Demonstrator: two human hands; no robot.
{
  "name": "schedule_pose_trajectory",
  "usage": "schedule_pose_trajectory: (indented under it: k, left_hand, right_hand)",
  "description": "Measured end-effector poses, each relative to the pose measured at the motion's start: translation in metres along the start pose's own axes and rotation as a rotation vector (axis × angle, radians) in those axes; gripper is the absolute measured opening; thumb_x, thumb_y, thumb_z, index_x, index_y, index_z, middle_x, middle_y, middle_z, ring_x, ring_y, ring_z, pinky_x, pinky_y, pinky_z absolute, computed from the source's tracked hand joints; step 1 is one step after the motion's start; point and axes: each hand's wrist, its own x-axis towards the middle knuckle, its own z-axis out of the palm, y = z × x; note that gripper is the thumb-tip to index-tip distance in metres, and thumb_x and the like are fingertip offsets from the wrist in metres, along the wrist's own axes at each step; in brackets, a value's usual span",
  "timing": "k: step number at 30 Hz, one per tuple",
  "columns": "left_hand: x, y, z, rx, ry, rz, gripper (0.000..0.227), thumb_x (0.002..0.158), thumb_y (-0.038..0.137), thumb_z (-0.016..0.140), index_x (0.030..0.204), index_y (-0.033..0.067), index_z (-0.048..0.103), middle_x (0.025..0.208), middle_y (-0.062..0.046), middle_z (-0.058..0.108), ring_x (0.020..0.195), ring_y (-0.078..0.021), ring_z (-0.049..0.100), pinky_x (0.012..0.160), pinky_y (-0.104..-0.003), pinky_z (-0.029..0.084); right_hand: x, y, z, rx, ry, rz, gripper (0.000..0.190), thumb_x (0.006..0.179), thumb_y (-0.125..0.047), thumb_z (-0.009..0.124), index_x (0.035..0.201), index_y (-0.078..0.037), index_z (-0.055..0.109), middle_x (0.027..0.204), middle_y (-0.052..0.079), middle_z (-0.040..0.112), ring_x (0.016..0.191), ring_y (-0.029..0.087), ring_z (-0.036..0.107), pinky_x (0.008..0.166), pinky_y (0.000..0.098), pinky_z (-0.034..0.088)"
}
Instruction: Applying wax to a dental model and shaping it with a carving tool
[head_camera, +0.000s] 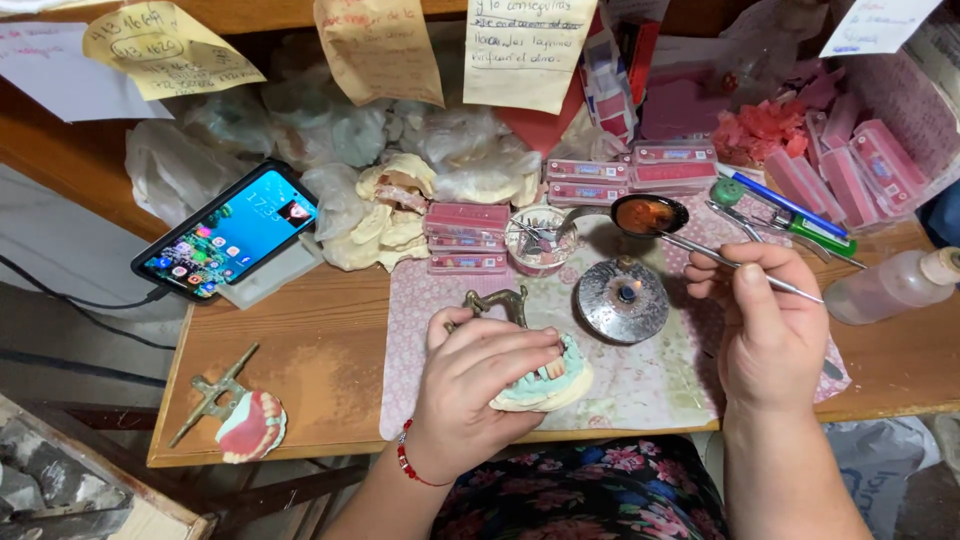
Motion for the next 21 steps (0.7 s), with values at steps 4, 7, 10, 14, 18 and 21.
schedule_pose_trajectory:
  k: [4,7,10,14,18,21]
  left_hand:
    - [0.0,-0.001,0.0,0.002,0.005,-0.006,0.041,0.079,0.019,0.084,0.118,0.0207,0.073,0.128,0.004,0.076,0.113,-0.0195,0.07,0.106,-0.046,0.031]
    - [-0.002,-0.002,0.0,-0.034,0.013,-0.017,0.04,0.082,0.02,0.085,0.12,0.0206,0.072,0.128,0.004,0.075,0.113,-0.0199,0.07,0.106,-0.046,0.031]
    - [-0.004,-0.003,0.0,-0.066,0.014,-0.042,0.041,0.081,0.021,0.087,0.119,0.0217,0.072,0.128,0.004,0.075,0.114,-0.0191,0.071,0.107,-0.046,0.031]
    - [-0.007,-0.006,0.001,-0.086,0.004,-0.065,0.043,0.08,0.023,0.087,0.12,0.0221,0.071,0.129,0.004,0.075,0.114,-0.019,0.071,0.109,-0.045,0.031]
    - [-0.005,-0.005,0.001,-0.099,0.008,-0.082,0.036,0.084,0.025,0.086,0.117,0.0237,0.072,0.125,0.006,0.076,0.11,-0.0169,0.071,0.11,-0.043,0.032]
    - [-0.004,-0.004,0.001,-0.144,0.025,-0.059,0.041,0.083,0.019,0.088,0.12,0.0199,0.07,0.126,0.004,0.076,0.112,-0.0188,0.071,0.105,-0.039,0.038]
  right_hand:
    - [0.0,0.002,-0.003,-0.01,0.024,-0.055,0.023,0.105,-0.025,0.063,0.117,-0.007,0.061,0.107,0.019,0.071,0.09,0.023,0.073,0.083,0.0282,0.063]
    - [-0.001,0.0,-0.002,-0.003,0.026,-0.056,0.019,0.105,-0.023,0.062,0.115,-0.006,0.06,0.106,0.019,0.071,0.085,0.023,0.072,0.084,0.0292,0.064]
    - [-0.003,0.002,-0.002,0.011,0.064,-0.071,0.02,0.105,-0.024,0.064,0.113,-0.007,0.062,0.102,0.017,0.071,0.089,0.022,0.074,0.084,0.0284,0.066]
    - [-0.021,0.001,-0.003,0.165,0.027,-0.188,0.024,0.099,-0.029,0.072,0.105,-0.008,0.063,0.098,0.014,0.071,0.078,0.023,0.073,0.072,0.0329,0.067]
    - [-0.054,-0.014,0.014,0.137,-0.241,-0.326,0.021,0.1,-0.026,0.06,0.099,-0.005,0.059,0.084,0.024,0.068,0.068,0.029,0.071,0.065,0.0345,0.063]
    - [-0.067,-0.028,0.028,0.167,-0.312,-0.259,0.025,0.098,-0.031,0.066,0.098,-0.007,0.06,0.085,0.024,0.069,0.071,0.031,0.072,0.073,0.04,0.058]
